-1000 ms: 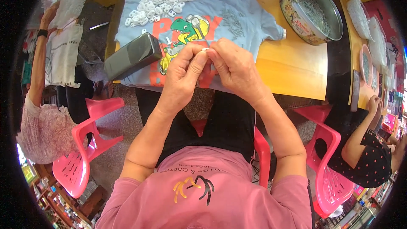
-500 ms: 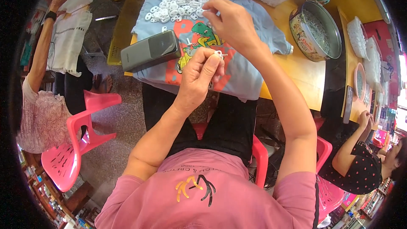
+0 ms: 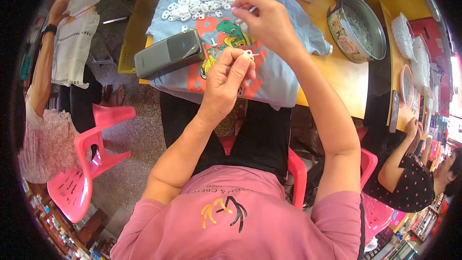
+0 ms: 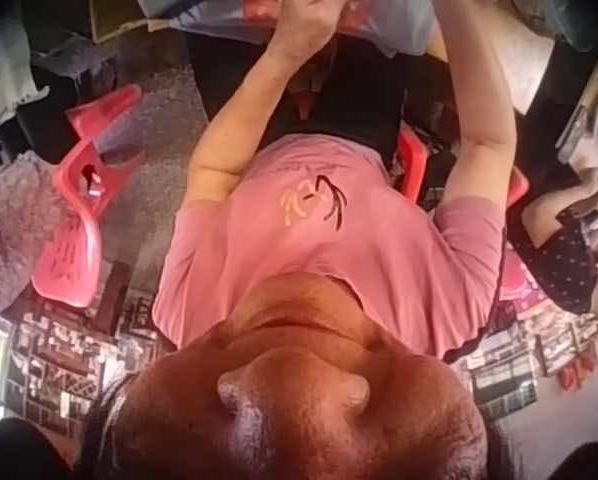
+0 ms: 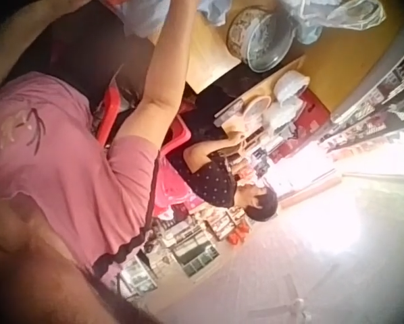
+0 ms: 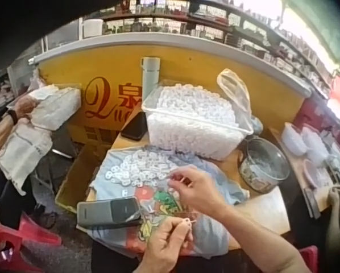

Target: Assembling small white plastic components by hand at a production workstation.

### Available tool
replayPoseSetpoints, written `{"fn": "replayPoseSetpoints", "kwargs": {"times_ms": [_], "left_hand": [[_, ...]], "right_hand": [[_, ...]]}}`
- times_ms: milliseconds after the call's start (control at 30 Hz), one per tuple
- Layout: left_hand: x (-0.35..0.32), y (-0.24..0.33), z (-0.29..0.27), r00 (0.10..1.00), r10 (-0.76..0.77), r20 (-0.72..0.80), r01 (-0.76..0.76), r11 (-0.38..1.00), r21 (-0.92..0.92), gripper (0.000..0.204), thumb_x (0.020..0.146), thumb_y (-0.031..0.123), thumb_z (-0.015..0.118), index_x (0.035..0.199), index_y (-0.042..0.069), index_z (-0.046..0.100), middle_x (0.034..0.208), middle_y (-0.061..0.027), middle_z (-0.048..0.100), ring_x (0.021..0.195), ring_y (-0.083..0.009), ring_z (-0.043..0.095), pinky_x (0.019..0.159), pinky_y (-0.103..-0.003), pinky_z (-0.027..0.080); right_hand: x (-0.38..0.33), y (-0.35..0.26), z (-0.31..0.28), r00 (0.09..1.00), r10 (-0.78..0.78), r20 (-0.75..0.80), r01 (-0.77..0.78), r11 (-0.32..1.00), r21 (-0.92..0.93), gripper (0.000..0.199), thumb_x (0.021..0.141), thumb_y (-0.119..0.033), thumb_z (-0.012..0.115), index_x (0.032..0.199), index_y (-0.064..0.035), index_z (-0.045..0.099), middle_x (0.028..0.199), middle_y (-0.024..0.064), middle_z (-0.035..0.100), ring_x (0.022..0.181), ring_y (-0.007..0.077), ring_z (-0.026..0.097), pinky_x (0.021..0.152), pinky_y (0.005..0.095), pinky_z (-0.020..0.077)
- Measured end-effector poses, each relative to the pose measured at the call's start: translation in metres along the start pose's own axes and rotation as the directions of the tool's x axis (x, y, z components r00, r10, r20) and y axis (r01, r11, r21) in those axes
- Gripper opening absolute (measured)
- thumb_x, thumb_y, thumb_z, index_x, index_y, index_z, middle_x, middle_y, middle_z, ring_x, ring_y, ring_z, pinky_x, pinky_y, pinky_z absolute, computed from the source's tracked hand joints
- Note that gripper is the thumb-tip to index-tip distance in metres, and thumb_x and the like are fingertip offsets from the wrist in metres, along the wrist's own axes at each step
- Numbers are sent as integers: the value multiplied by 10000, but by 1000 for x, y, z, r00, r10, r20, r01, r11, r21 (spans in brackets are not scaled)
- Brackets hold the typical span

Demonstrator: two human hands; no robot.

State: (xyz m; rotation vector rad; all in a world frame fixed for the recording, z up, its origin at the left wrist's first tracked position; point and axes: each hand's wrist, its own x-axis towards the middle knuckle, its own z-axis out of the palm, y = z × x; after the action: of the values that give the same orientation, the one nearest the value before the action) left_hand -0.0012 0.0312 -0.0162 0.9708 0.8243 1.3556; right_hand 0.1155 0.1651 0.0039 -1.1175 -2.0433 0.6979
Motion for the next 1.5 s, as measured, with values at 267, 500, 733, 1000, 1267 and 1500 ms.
{"fn": "replayPoseSetpoints", "kwargs": {"times_ms": [267, 500, 733, 1000, 1267, 1500], "left_hand": [[2, -3, -2, 1000, -6, -31, 5, 999, -36, 155, 1018, 189, 513, 981, 49, 567, 793, 16, 564, 670, -33, 477, 605, -182, 411], [5, -6, -1, 1000, -11, -4, 11, 997, -77, 157, 1032, 196, 483, 990, 55, 539, 814, -9, 590, 684, -53, 497, 637, -202, 429], [7, -7, -2, 1000, 10, 17, -8, 997, -76, 165, 1038, 193, 463, 981, 50, 520, 864, -41, 610, 735, -78, 540, 692, -229, 466], [7, -6, -3, 999, 4, 33, -1, 997, -79, 169, 1042, 194, 452, 981, 50, 515, 888, -49, 614, 748, -88, 551, 699, -234, 469], [8, -8, -2, 999, 48, 23, -46, 995, -94, 181, 1044, 197, 447, 1001, 41, 527, 946, -56, 624, 782, -92, 577, 700, -232, 470], [10, -12, -5, 996, 66, 62, -59, 993, -105, 185, 1046, 199, 439, 1020, 36, 524, 975, -79, 638, 789, -107, 594, 707, -235, 477]], "right_hand": [[-56, -33, -47, 857, 453, 245, -495, 594, 634, 271, 898, -215, 695, 1111, -48, 691, 919, -12, 664, 763, 46, 579, 648, 209, 481], [-86, -27, -52, 794, 517, 319, -534, 344, 772, 284, 918, -165, 654, 1168, -31, 636, 941, -8, 653, 754, 46, 578, 619, 205, 482], [-101, -25, -41, 848, 409, 337, -462, 259, 848, 334, 953, -173, 609, 1253, -27, 598, 849, -33, 578, 734, 44, 551, 621, 207, 495], [-106, -34, -39, 860, 401, 314, -460, 347, 817, 333, 961, -163, 598, 1255, -6, 592, 889, 2, 612, 782, 63, 585, 682, 224, 531], [-110, -31, -32, 902, 400, 163, -371, 525, 766, 239, 917, -143, 667, 1110, -5, 639, 932, 23, 653, 785, 80, 607, 695, 229, 517], [-115, -30, -39, 860, 475, 186, -462, 569, 680, 222, 906, -168, 685, 1061, -11, 658, 942, 36, 673, 766, 85, 624, 655, 220, 521]]}}
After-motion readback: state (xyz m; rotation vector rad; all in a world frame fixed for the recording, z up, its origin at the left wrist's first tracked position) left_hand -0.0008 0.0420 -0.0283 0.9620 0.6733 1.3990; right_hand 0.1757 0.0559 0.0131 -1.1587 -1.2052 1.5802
